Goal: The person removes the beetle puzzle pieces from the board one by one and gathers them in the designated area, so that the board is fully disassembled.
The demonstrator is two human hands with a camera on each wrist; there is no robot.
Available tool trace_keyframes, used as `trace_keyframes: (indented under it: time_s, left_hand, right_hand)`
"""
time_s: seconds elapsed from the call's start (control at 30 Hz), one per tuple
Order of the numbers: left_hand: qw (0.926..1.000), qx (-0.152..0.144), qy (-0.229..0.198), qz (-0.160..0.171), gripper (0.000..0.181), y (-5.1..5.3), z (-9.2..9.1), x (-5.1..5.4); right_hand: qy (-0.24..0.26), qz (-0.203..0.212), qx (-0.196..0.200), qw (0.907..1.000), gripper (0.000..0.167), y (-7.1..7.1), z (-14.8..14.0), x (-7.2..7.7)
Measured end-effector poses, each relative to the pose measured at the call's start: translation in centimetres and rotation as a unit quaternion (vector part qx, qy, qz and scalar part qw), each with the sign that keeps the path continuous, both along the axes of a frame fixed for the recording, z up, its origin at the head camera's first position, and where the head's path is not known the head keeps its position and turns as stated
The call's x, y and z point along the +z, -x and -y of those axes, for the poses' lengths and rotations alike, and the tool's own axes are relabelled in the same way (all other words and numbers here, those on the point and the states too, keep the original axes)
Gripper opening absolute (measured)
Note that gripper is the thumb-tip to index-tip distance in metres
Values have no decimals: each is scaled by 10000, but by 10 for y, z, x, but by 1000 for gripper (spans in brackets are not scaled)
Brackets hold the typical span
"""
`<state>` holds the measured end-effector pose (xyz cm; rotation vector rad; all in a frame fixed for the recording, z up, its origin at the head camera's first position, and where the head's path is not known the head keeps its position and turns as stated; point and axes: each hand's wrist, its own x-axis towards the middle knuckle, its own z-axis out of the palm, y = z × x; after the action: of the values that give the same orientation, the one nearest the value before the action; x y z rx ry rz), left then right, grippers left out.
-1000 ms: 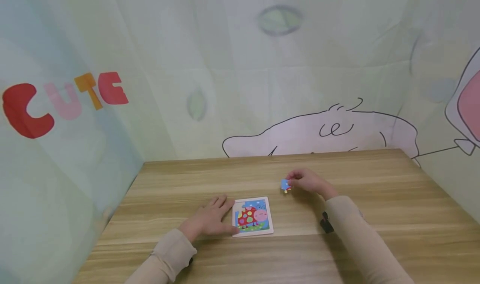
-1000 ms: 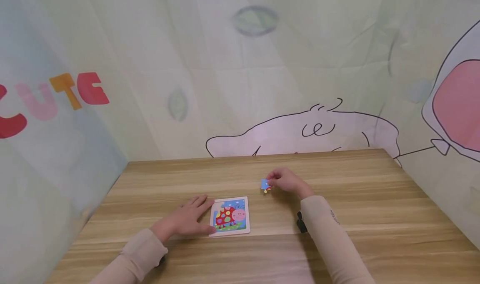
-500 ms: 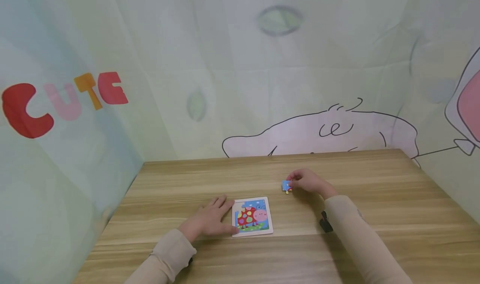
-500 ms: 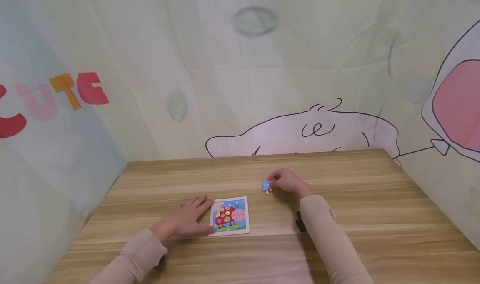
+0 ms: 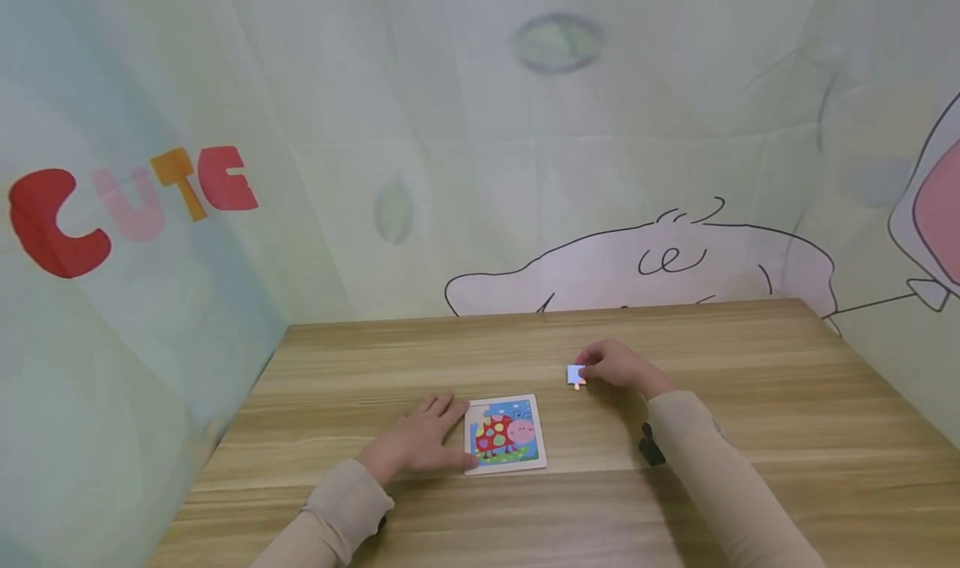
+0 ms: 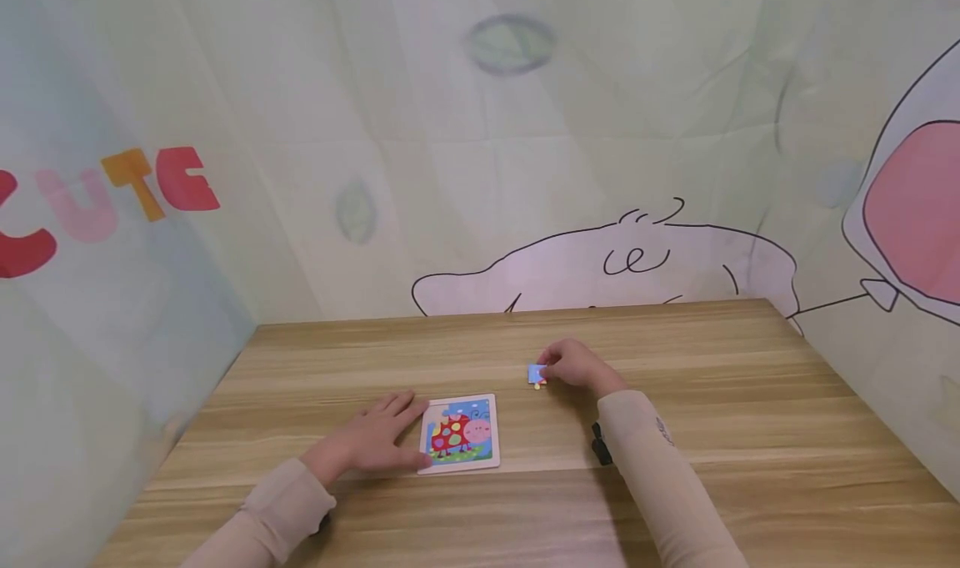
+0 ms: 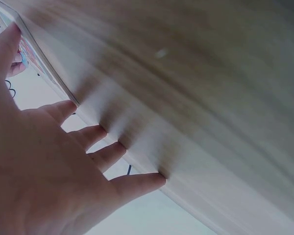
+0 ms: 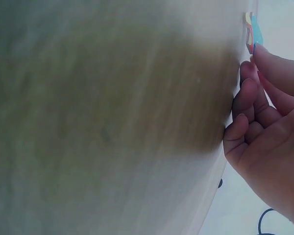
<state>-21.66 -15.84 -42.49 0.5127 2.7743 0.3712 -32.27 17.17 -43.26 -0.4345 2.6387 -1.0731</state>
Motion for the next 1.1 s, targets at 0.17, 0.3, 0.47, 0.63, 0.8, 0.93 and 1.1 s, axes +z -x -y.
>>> trace_keyframes:
  time_s: [0.17, 0.3, 0.47, 0.63, 0.8, 0.93, 1.1]
  left_hand:
    - [10000, 15, -3, 65, 92, -1, -1, 2]
    - [9999, 31, -16, 104, 92, -2, -2, 4]
    - [9999, 44, -23, 116, 91, -2, -3, 5]
    - [9999, 30, 33, 97, 91, -2, -3, 5]
    - [9999, 27, 10, 147, 91, -2, -3, 7]
    - [9998, 35, -13, 189, 91, -1, -2, 7]
    - [9998, 62, -63, 187, 90, 0, -3, 8]
  right_hand:
    - [-88, -102, 57, 9999, 14, -1, 0, 1]
    - [-214, -108, 1, 9997, 12, -1, 0, 0]
    - [-219, -173, 112, 9995, 13, -1, -1, -1]
    - [-224, -246, 179, 9993, 12, 0, -2, -2]
    - [-213, -258, 191, 9993, 14, 0, -2, -2]
    - [-185, -168, 93, 9996, 19, -2, 0, 3]
    - [-222, -68, -46, 9997, 21, -4, 13, 15]
